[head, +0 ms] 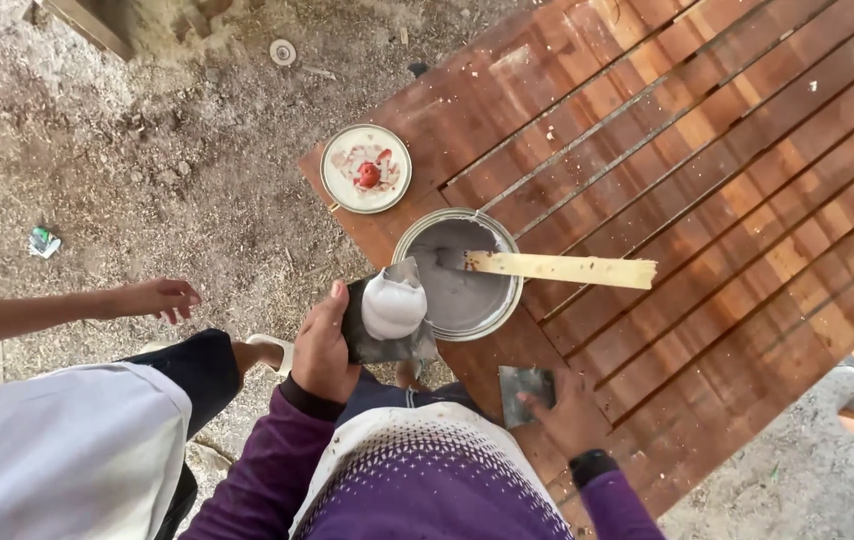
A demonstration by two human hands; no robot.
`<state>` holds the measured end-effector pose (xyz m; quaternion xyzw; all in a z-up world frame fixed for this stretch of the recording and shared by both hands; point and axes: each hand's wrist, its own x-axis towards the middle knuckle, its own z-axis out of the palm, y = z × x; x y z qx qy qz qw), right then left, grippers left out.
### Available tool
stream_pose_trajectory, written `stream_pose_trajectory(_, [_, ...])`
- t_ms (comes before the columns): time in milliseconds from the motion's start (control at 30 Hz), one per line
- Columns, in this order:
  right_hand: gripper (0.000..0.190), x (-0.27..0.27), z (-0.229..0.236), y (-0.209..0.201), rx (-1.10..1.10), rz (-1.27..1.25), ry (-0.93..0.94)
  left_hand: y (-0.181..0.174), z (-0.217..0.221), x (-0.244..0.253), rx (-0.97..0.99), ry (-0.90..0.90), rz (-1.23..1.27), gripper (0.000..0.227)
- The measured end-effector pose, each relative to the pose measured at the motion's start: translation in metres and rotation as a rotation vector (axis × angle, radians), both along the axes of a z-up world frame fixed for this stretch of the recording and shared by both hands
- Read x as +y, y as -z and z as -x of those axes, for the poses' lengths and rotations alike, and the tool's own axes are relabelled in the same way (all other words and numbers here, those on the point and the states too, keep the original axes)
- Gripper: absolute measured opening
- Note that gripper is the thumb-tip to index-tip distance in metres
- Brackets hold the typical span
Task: The person scoops wood filler from a can with a putty knife and applies it to several gaps and knots on a wooden door panel. The person spreads the filler across multiple spots on the door surface.
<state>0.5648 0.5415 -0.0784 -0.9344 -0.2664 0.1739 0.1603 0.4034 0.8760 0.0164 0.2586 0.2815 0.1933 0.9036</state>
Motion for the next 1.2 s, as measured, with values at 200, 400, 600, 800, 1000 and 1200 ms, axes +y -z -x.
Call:
stream_pose_trajectory(200, [0.107, 0.003, 0.027, 0.049, -0.145, 0.194, 0.273, 0.010, -0.005, 0.001, 0.019, 0.048, 0.021, 0.052])
stream_pose_trajectory(400, [0.105, -0.009, 0.002, 0.029, 0.042, 0.419, 0.457, 0.019, 0.004, 0.004, -0.010, 0.018, 0.027, 0.046])
stream_pose_trajectory(600, [0.106, -0.055, -0.042, 0.066, -0.080, 0.274, 0.436, -0.015, 0.009, 0.006, 0.100, 0.026, 0.074, 0.055])
stream_pose_trajectory(800, [0.097, -0.050, -0.065, 0.043, 0.053, 0.330, 0.503, -0.006, 0.023, 0.009, 0.121, 0.027, 0.008, 0.056])
stream_pose_trajectory(1000, [0.093, -0.104, -0.097, 0.044, 0.090, 0.393, 0.463, -0.004, 0.034, 0.011, 0.125, 0.014, 0.013, 0.054])
stream_pose_trajectory(1200, [0.031, -0.161, -0.103, 0.015, -0.379, 0.494, 0.525, 0.029, 0.055, 0.012, 0.152, -0.003, -0.255, 0.050])
